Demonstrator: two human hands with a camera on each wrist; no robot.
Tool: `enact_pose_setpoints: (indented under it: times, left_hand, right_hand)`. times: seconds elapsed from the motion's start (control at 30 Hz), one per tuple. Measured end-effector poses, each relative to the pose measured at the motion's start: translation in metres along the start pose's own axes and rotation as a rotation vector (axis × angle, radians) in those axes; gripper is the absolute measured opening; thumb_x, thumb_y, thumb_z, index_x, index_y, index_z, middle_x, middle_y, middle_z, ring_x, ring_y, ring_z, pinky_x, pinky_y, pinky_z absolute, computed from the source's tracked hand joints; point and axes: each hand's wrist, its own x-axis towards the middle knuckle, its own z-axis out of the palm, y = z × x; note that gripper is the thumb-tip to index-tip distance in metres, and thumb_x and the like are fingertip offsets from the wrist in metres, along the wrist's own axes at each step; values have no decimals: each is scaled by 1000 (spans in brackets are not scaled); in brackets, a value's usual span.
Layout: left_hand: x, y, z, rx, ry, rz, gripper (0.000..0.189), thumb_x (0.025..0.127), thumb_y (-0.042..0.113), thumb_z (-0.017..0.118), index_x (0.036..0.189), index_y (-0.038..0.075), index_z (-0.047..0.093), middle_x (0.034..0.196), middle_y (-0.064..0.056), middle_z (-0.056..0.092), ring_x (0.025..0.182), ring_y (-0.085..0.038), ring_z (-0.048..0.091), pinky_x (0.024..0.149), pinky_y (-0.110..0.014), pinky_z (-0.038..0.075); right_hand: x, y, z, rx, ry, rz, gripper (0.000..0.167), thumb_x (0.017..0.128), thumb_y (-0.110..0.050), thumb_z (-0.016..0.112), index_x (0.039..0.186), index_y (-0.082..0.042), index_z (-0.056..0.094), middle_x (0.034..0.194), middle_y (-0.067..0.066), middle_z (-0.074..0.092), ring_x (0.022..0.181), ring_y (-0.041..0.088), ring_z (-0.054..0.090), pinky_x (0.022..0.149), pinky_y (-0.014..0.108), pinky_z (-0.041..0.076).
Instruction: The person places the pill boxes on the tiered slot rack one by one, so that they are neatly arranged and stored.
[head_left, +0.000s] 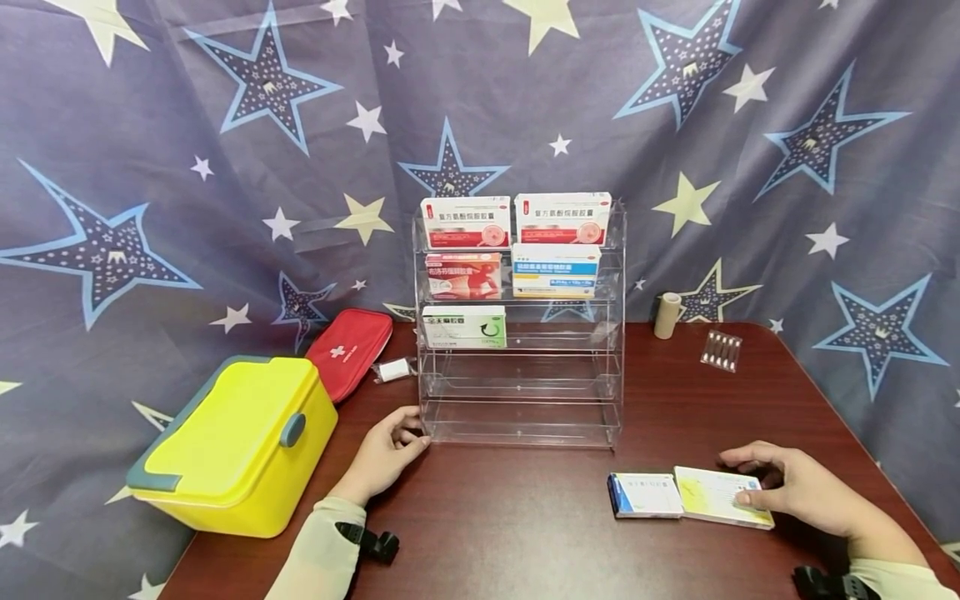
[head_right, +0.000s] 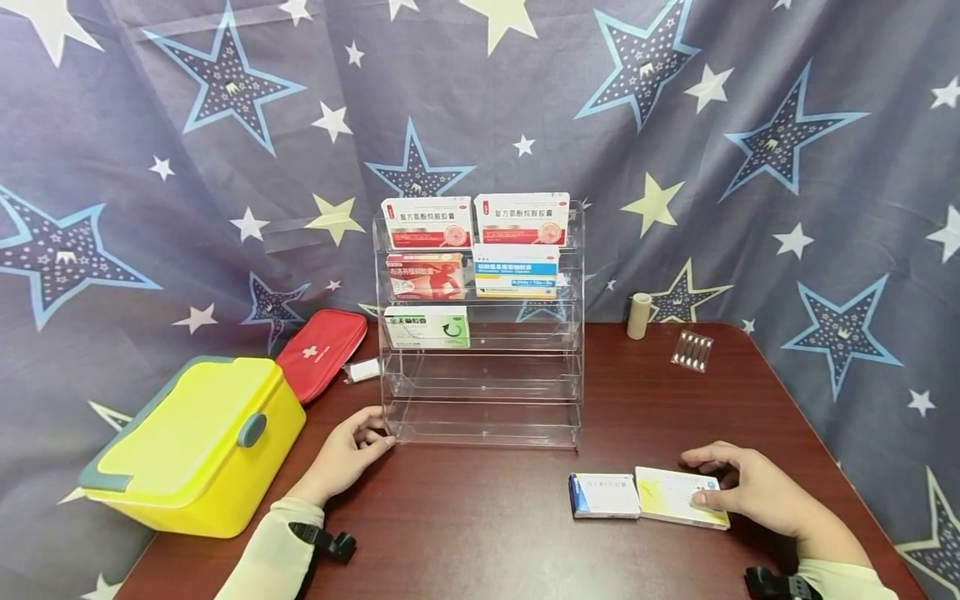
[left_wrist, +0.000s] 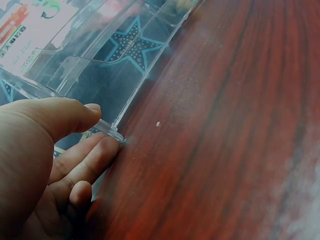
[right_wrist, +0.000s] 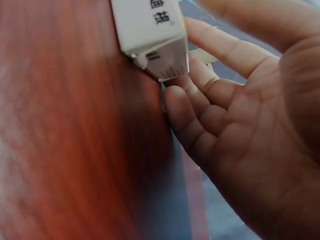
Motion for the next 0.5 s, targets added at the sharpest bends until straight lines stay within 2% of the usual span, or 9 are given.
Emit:
enact_pose_setpoints:
  times: [0.17,0.3,0.43,0.5]
  left_hand:
    - [-5,17,0,-1,3,-5,46,92,-2,78,135,-1,62,108,-14,69,85,-23,69,72,-27,53]
    - [-9,32,-3,-20,-8,24,45,92,-3,77,134,-5,61,107,-16,69,85,-23,69,71,-27,53]
    - [-9,32,-2,-28,-8,33,45,92,-2,77,134,-5,60,108,-16,69,85,-23,69,71,-27,53]
    - [-6,23,-1,-21,-7,17,46,92,-2,77,135,-4,61,108,-16,69,86,-24,69,72,-27,53]
  right_hand:
    - [0,1,-1,-45,13,14,42,80,-8,90,119,-5,76,108,1,72,92,6,62,67,26,50]
    - [-1,1,-3,-46,-1,22,34,82,-9,89,113,-11,79,104,-3,72,92,6,61,69,25,49]
    - [-1,3,-2,-30,-15,39,28,84,-10,88,110,-18,79,103,-5,72,92,6,62,70,25,49]
    - [-1,2,-3,-23,-18,54,27,86,-11,87,109,-20,78,104,-5,73,91,6,63,70,26,50]
